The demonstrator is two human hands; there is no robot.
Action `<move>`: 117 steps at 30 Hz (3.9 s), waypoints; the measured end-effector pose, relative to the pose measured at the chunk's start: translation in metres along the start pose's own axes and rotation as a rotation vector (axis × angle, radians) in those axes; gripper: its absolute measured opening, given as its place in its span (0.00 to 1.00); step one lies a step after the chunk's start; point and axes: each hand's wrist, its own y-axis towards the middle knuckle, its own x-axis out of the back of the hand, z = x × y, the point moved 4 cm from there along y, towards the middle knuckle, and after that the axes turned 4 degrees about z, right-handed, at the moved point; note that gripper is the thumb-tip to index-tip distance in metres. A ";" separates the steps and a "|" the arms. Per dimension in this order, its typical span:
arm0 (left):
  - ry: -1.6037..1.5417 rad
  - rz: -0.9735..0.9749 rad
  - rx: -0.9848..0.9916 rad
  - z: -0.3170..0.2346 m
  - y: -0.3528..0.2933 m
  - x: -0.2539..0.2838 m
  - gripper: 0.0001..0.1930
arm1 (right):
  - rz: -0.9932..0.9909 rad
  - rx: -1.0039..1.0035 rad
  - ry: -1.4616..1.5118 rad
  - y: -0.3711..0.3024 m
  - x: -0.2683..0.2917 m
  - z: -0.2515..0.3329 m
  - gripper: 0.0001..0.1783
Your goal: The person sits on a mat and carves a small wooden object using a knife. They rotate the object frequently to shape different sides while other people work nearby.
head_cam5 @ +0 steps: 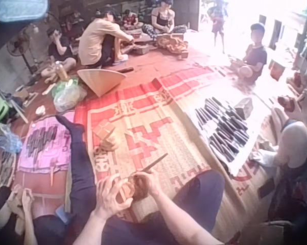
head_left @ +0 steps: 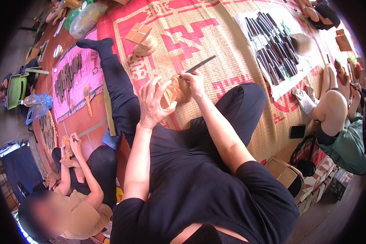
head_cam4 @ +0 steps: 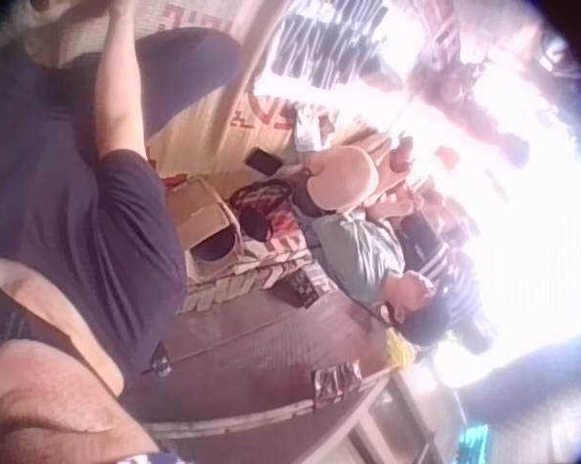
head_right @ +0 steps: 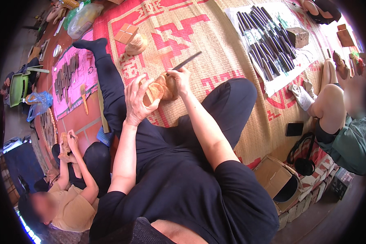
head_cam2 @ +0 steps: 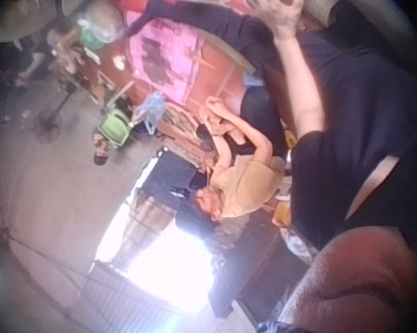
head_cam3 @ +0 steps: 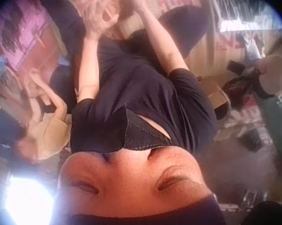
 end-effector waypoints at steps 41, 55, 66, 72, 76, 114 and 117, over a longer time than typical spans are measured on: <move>-0.020 -0.052 0.103 0.007 0.002 -0.001 0.36 | 0.108 -0.172 0.070 -0.014 0.008 -0.014 0.10; -0.016 -0.054 0.112 0.009 0.002 -0.002 0.35 | 0.131 -0.190 -0.054 -0.012 0.007 -0.017 0.08; -0.012 -0.063 0.126 0.011 0.000 -0.003 0.35 | 0.089 -0.171 0.006 -0.018 -0.001 -0.009 0.09; -0.008 -0.040 0.111 0.006 0.005 0.001 0.38 | -0.123 -0.177 0.174 -0.007 0.022 -0.024 0.12; -0.109 -0.030 0.184 0.005 0.005 0.007 0.44 | -0.117 -0.166 0.221 -0.002 0.023 -0.015 0.15; -0.965 -0.608 0.278 0.022 0.024 0.183 0.28 | -0.286 0.054 0.133 0.011 0.060 0.045 0.15; -1.187 -0.631 0.226 0.026 0.005 0.202 0.29 | -0.173 0.063 0.151 -0.005 0.050 0.066 0.23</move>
